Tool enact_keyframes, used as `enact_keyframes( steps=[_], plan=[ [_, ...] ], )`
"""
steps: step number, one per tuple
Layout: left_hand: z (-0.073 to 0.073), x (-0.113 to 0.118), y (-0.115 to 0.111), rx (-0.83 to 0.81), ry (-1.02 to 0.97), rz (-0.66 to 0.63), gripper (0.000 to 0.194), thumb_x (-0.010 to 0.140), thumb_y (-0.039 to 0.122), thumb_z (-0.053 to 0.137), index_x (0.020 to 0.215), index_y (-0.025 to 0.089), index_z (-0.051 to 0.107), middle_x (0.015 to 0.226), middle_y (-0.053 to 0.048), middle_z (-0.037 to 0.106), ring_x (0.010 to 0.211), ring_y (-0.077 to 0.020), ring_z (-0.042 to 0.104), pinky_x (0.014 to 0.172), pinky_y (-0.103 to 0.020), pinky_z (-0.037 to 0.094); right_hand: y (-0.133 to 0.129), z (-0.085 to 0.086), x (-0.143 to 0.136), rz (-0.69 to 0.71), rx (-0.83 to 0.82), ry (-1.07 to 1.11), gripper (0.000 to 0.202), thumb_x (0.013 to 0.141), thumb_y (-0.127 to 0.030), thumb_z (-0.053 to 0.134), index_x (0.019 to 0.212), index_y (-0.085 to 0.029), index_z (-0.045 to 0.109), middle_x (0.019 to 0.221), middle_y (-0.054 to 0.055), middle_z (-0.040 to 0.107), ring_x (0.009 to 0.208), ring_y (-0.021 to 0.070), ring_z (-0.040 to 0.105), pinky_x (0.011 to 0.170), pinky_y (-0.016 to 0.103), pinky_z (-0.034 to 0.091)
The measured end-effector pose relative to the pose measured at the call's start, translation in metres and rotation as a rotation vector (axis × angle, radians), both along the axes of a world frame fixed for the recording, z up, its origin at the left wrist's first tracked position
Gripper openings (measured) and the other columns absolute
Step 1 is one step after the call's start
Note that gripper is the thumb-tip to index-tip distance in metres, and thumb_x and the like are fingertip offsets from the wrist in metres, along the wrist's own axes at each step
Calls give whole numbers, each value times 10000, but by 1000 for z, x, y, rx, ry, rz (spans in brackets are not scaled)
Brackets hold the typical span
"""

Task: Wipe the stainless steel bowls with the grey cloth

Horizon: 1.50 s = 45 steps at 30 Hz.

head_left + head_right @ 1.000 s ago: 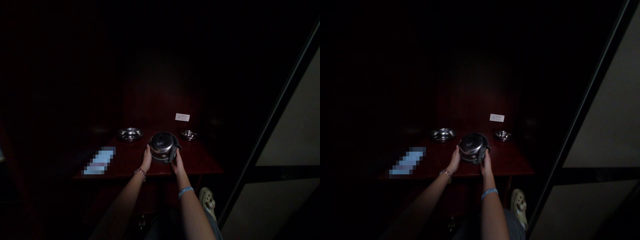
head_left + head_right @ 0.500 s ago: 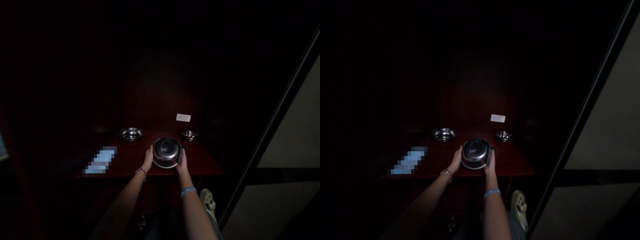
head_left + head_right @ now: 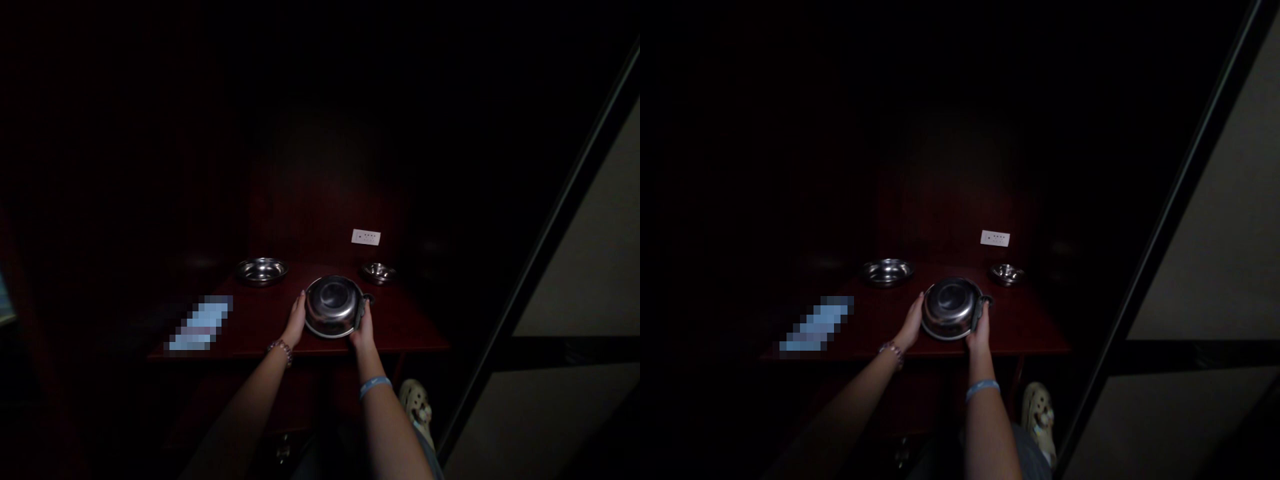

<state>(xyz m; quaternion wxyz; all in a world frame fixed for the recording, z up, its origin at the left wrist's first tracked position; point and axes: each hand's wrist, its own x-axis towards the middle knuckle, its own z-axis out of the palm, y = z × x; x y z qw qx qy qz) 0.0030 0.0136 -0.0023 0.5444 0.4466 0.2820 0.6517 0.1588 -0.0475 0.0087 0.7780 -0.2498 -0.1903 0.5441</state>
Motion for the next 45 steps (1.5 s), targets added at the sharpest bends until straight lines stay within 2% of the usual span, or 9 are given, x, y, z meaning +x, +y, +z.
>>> enact_keyframes(
  steps=[4, 8, 11, 14, 19, 24, 28, 34, 45],
  plan=[
    [3, -1, -3, -29, -11, 2, 537, 816, 600, 579, 1079, 145, 687, 1090, -107, 739, 1100, -246, 643, 1015, -367, 438, -2, 5, -4, -21, -13, 0, 381, 854, -536, 552, 977, -202, 689, 1003, 85, 752, 983, 239, 702, 916, 451, 549],
    [5, -5, -8, -91, 54, -26, 577, 827, 633, 533, 1105, 137, 633, 868, -97, 746, 816, -210, 688, 796, -338, 507, -6, 11, -4, -70, 5, 58, 354, 883, -502, 525, 978, -205, 692, 958, 79, 750, 1000, 218, 697, 945, 419, 541],
    [5, -6, -10, -94, 103, -56, 601, 815, 661, 523, 1090, 133, 607, 736, -67, 711, 659, -179, 652, 660, -297, 485, -12, 15, -4, -39, 40, 105, 328, 918, -470, 491, 959, -217, 695, 885, 44, 750, 930, 186, 708, 916, 379, 560],
    [3, -6, -10, -53, 147, -65, 575, 803, 651, 545, 1065, 144, 613, 731, -52, 700, 634, -162, 633, 612, -267, 465, -16, 20, -7, 8, 65, 133, 387, 978, -432, 381, 881, -226, 694, 812, 7, 746, 837, 141, 714, 848, 308, 583],
    [3, -2, -8, 24, 164, -37, 550, 815, 613, 554, 1107, 157, 647, 973, -109, 739, 903, -227, 678, 790, -340, 518, -16, 23, -11, 50, 48, 142, 403, 995, -389, 368, 834, -220, 697, 796, 0, 756, 765, 113, 716, 781, 244, 591],
    [6, 0, -7, 96, 138, 58, 527, 838, 582, 540, 1075, 133, 680, 1175, -143, 703, 1138, -264, 619, 1034, -397, 429, -11, 16, -12, 65, 32, 128, 364, 977, -409, 421, 931, -197, 713, 874, 17, 769, 787, 115, 721, 822, 259, 582],
    [7, -2, -8, 64, 154, 91, 539, 844, 593, 522, 1036, 117, 689, 1106, -146, 726, 1094, -270, 644, 1021, -402, 446, -8, 13, -11, 112, 47, 90, 398, 960, -465, 429, 1023, -188, 708, 958, 44, 769, 843, 146, 728, 871, 314, 574],
    [8, -3, -10, 37, 149, 139, 562, 834, 625, 517, 996, 117, 694, 1023, -138, 744, 1043, -270, 664, 985, -399, 477, -8, 15, -13, 118, 7, 62, 385, 945, -463, 437, 983, -200, 717, 908, 45, 772, 810, 165, 731, 898, 355, 568],
    [8, -3, -10, 11, 138, 120, 492, 817, 595, 558, 923, 137, 704, 928, -111, 753, 990, -272, 670, 961, -404, 481, -9, 14, -7, 28, -7, -8, 325, 873, -502, 516, 945, -244, 701, 967, 35, 763, 893, 170, 719, 881, 369, 569]
  ],
)
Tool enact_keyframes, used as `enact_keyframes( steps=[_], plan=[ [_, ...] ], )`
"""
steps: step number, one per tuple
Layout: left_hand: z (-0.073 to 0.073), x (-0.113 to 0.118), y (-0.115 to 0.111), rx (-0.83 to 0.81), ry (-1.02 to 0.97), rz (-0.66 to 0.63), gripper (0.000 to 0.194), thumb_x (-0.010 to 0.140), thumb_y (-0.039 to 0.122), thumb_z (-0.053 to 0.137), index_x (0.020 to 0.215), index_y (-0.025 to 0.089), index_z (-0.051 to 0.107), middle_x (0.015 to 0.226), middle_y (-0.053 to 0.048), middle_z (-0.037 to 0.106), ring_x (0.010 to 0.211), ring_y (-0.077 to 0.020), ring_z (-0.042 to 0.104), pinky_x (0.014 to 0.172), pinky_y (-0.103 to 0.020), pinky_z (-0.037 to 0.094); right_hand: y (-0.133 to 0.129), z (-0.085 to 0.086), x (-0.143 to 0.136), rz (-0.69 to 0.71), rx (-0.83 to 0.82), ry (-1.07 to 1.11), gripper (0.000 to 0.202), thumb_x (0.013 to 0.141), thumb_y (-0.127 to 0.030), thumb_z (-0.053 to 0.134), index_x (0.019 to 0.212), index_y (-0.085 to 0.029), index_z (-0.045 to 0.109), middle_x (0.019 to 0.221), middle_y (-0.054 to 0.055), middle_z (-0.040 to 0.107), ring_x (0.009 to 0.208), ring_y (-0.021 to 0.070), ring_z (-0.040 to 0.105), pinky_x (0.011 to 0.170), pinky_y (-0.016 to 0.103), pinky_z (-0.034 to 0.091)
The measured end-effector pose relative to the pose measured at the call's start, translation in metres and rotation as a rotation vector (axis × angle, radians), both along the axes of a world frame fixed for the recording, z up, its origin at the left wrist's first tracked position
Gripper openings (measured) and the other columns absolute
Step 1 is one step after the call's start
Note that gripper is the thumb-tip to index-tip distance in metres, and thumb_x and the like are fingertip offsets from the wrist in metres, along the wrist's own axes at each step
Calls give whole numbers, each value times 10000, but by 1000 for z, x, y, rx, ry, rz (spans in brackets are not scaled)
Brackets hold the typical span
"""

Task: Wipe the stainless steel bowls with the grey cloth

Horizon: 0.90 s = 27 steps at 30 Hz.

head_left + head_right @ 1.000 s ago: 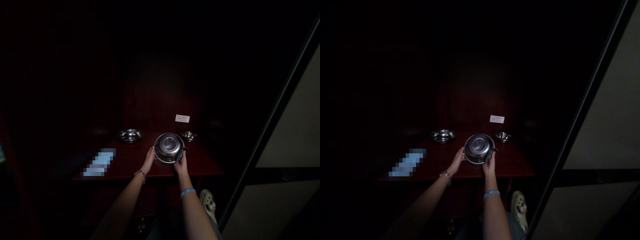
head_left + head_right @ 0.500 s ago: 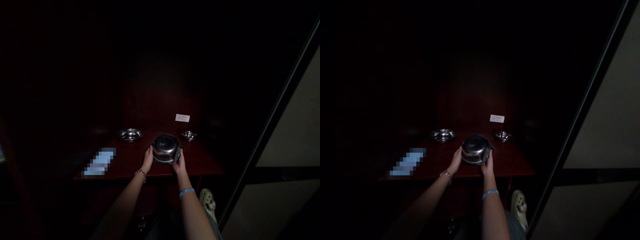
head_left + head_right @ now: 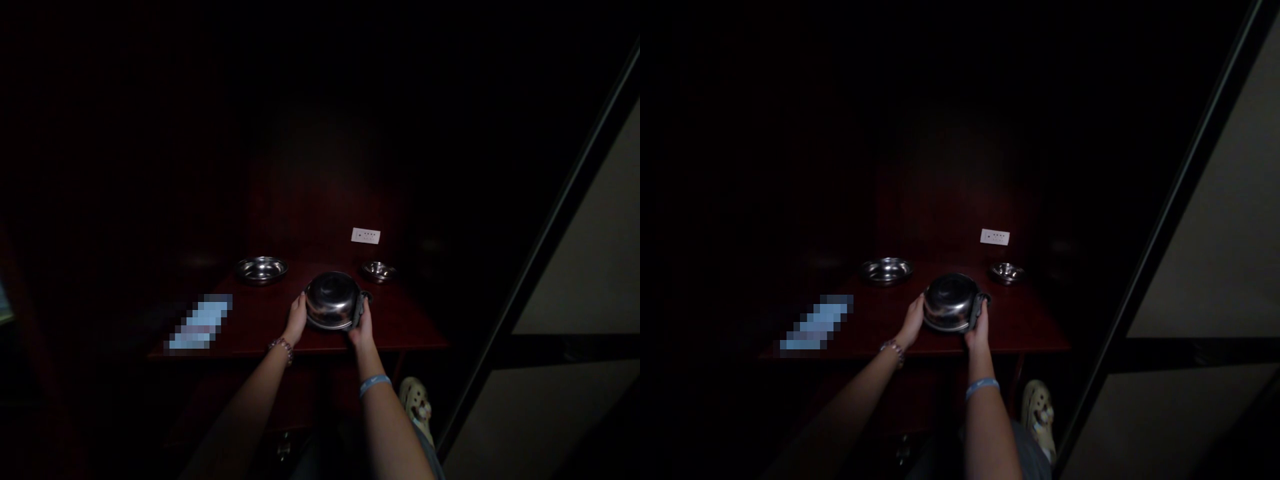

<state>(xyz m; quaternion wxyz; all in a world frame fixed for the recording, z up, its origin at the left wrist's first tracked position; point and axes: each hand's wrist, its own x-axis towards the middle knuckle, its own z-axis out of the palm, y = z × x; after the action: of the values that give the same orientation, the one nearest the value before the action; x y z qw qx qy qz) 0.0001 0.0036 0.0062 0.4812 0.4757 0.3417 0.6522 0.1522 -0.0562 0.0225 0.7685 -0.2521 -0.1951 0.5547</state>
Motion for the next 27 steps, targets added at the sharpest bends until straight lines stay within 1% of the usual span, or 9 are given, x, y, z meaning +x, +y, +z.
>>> enact_keyframes(
  steps=[5, 9, 12, 16, 19, 23, 27],
  plan=[
    [-2, 0, 2, -2, 15, -2, 489, 810, 601, 558, 864, 137, 700, 863, -104, 745, 948, -269, 672, 936, -401, 490, -3, 3, 1, -52, 12, -40, 317, 836, -488, 556, 923, -223, 706, 912, 56, 768, 910, 206, 720, 866, 400, 571],
    [-3, 1, 3, 11, 27, -17, 477, 807, 604, 561, 831, 146, 694, 834, -92, 738, 942, -261, 668, 936, -395, 485, -6, 6, 0, -1, 43, 35, 315, 869, -459, 518, 943, -223, 712, 924, 32, 769, 908, 189, 719, 900, 390, 556],
    [-4, 1, 4, -4, 24, -30, 487, 803, 607, 563, 836, 140, 696, 822, -88, 734, 909, -249, 671, 926, -384, 483, -7, 7, 2, 37, 29, 104, 308, 892, -431, 496, 969, -224, 711, 911, 8, 768, 903, 174, 717, 921, 387, 543],
    [-5, 0, 5, -4, 35, -48, 505, 805, 608, 554, 870, 130, 704, 844, -90, 739, 884, -242, 671, 917, -378, 480, -6, 7, 4, 28, 8, 79, 307, 892, -437, 482, 948, -239, 710, 899, 0, 768, 891, 177, 716, 905, 395, 547],
    [-5, 0, 4, 5, 27, -67, 501, 815, 595, 548, 908, 129, 709, 880, -93, 745, 937, -248, 670, 939, -379, 472, -4, 6, 6, 2, 7, 29, 299, 876, -444, 487, 904, -238, 703, 878, 4, 769, 884, 178, 716, 880, 381, 557],
    [-4, 1, 3, 40, 14, -83, 471, 833, 554, 556, 990, 137, 710, 979, -99, 749, 1056, -249, 651, 1021, -385, 428, -2, 4, 8, -20, 38, -1, 290, 851, -471, 518, 891, -240, 689, 869, 18, 764, 888, 184, 711, 883, 389, 557],
    [-3, 2, 0, 34, 2, -77, 445, 843, 534, 563, 1005, 146, 710, 1012, -99, 751, 1068, -251, 654, 1040, -399, 425, 1, 2, 9, -41, 30, -30, 322, 839, -492, 535, 921, -224, 692, 904, 59, 755, 898, 203, 708, 888, 423, 557]
  ],
)
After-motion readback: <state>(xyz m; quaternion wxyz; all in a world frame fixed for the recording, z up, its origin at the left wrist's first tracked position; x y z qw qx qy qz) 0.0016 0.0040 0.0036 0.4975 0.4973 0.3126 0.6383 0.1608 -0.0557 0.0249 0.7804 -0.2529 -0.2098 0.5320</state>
